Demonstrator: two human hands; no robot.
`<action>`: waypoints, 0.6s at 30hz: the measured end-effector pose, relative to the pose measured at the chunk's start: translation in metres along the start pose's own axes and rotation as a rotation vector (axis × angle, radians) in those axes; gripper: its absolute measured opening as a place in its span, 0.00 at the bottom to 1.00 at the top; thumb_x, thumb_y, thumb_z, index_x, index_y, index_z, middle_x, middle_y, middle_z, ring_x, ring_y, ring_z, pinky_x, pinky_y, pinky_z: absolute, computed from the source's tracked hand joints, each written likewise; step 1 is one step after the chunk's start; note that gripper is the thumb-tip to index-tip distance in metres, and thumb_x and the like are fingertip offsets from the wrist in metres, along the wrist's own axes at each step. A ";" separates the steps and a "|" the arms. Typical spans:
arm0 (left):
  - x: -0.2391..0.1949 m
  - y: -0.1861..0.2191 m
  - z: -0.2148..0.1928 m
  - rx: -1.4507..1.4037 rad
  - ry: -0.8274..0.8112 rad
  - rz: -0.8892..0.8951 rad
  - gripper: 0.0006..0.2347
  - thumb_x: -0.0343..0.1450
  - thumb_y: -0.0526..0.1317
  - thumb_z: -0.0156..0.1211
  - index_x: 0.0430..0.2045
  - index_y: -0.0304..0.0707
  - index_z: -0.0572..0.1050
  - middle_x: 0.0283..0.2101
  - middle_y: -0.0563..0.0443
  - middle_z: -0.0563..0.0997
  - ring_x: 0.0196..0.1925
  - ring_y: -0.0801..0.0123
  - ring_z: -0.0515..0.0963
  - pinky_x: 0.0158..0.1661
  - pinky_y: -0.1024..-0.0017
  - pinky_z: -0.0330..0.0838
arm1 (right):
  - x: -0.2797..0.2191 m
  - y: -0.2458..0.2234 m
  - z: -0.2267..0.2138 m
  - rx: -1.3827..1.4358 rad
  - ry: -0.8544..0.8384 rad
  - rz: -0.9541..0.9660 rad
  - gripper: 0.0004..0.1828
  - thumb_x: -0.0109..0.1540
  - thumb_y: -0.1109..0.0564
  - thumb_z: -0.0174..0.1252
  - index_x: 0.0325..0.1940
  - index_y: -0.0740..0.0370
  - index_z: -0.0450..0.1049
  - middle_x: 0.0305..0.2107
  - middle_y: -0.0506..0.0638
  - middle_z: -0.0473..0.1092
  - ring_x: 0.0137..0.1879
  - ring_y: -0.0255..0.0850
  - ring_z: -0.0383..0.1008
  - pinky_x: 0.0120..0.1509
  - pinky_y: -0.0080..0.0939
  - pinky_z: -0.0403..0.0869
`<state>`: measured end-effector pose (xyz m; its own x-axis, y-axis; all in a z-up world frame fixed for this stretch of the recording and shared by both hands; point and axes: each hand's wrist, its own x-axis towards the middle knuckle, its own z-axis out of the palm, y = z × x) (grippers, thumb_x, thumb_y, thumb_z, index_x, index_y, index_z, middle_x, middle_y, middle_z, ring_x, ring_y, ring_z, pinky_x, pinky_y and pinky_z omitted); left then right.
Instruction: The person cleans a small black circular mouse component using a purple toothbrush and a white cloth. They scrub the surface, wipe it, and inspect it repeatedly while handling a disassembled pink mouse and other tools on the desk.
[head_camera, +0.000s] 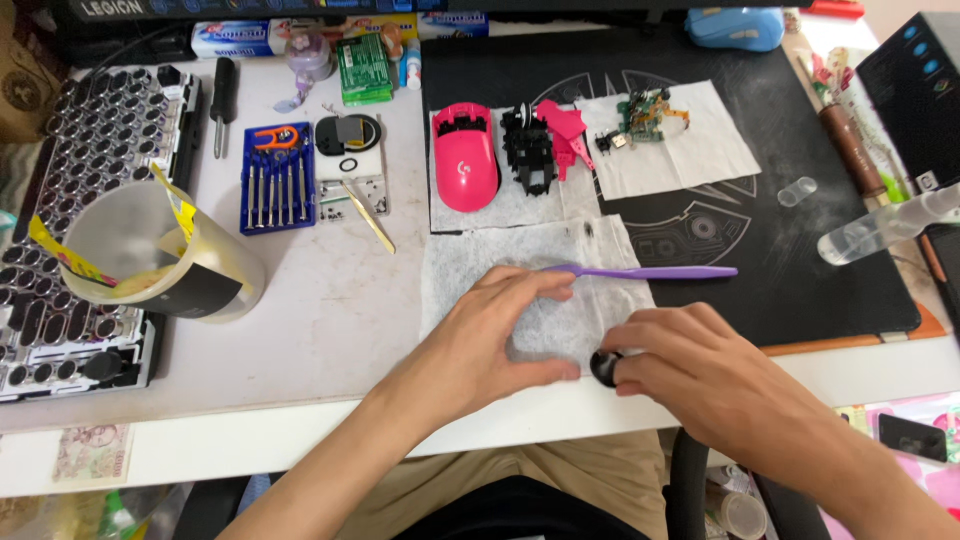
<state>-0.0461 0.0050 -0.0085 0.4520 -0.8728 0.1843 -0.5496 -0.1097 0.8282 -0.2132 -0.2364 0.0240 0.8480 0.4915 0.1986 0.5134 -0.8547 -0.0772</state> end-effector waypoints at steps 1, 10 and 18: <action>-0.001 0.002 -0.002 -0.021 -0.008 0.004 0.35 0.68 0.51 0.80 0.70 0.41 0.73 0.65 0.46 0.84 0.71 0.58 0.78 0.67 0.60 0.73 | -0.003 0.001 0.001 0.096 0.113 0.085 0.02 0.73 0.54 0.62 0.49 0.53 0.76 0.59 0.50 0.76 0.65 0.51 0.77 0.67 0.53 0.73; -0.007 0.037 -0.030 -0.239 0.023 0.076 0.25 0.71 0.46 0.81 0.65 0.53 0.81 0.58 0.61 0.90 0.51 0.73 0.82 0.48 0.71 0.75 | 0.005 -0.008 0.035 0.381 0.353 0.499 0.24 0.59 0.47 0.81 0.54 0.46 0.78 0.45 0.40 0.78 0.54 0.36 0.78 0.56 0.39 0.78; -0.018 0.029 -0.031 -0.235 0.153 0.016 0.26 0.68 0.41 0.86 0.63 0.55 0.83 0.52 0.61 0.92 0.43 0.75 0.80 0.48 0.73 0.76 | -0.004 0.003 0.044 0.154 0.528 0.508 0.11 0.63 0.48 0.80 0.48 0.43 0.87 0.50 0.42 0.78 0.58 0.41 0.77 0.69 0.43 0.74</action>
<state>-0.0479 0.0324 0.0286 0.5552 -0.7897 0.2610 -0.3875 0.0320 0.9213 -0.2092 -0.2331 -0.0196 0.8295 -0.1362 0.5416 0.1212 -0.9028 -0.4127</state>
